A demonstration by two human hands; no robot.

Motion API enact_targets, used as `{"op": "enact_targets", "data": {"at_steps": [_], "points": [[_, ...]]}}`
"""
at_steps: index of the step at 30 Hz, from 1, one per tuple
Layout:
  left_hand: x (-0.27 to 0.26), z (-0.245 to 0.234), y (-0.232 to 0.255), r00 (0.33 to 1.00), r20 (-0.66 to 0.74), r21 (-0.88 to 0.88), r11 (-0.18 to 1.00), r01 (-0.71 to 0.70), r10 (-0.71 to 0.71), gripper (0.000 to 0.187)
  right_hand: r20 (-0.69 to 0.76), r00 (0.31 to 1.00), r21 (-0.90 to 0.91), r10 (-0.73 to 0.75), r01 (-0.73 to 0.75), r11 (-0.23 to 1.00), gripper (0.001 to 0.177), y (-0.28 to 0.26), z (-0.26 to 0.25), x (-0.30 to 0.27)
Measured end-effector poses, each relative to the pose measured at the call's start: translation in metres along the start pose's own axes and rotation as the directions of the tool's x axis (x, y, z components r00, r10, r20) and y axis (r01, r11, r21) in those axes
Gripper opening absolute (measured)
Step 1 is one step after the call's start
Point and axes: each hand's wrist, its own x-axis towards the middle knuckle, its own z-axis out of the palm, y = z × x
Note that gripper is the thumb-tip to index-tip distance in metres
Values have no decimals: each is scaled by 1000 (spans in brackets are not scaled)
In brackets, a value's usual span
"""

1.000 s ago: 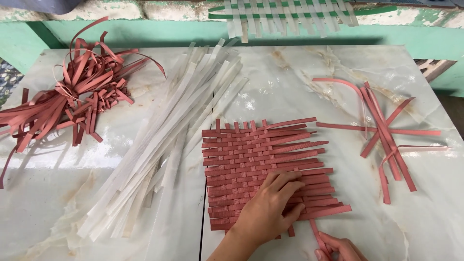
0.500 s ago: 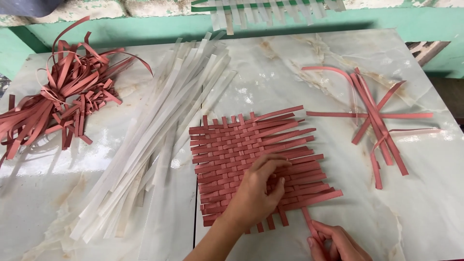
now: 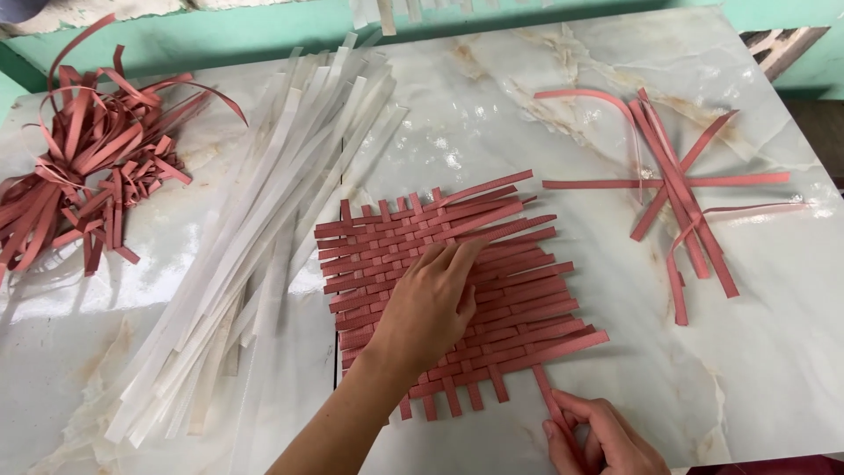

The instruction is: Weaving a mat by threading thin plastic strips through a base of other strips on a table.

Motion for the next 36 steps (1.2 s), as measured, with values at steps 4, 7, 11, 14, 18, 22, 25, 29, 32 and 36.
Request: {"op": "enact_targets", "data": {"at_steps": [4, 7, 11, 14, 18, 22, 25, 29, 32, 36], "points": [[1, 6, 0, 1000, -6, 73, 997, -12, 12, 53, 50, 998, -24, 47, -46, 999, 23, -3, -2, 2], [4, 10, 4, 996, 36, 230, 969, -93, 87, 60, 42, 998, -22, 43, -42, 999, 21, -5, -3, 1], [14, 18, 2, 963, 183, 396, 881, -259, 201, 70, 70, 996, -48, 58, -54, 997, 21, -3, -5, 2], [21, 26, 1, 971, 168, 295, 931, -216, 172, 43, 123, 984, -79, 125, -116, 990, 21, 0, -6, 2], [28, 37, -5, 977, 129, 163, 969, -188, 168, 35, 132, 981, -113, 139, -124, 986, 21, 0, -6, 3], [36, 44, -2, 992, 126, 129, 991, -34, 18, 34, 153, 981, -87, 115, -103, 991, 21, 0, -9, 4], [41, 43, 0, 972, 209, 103, 991, 90, -110, 32, 156, 981, -76, 114, -103, 992, 21, 0, -9, 4], [45, 45, 4, 948, 253, 73, 981, 180, -193, 30, 145, 987, -72, 62, -52, 996, 20, 2, -8, 3], [48, 47, 3, 936, 272, 75, 975, 211, -224, 28, 155, 987, -41, 40, -34, 999, 21, 4, -8, 3], [52, 41, 5, 931, 282, 23, 972, 234, -231, 34, 161, 986, -51, 33, -25, 998, 20, 6, -7, 4]]}}
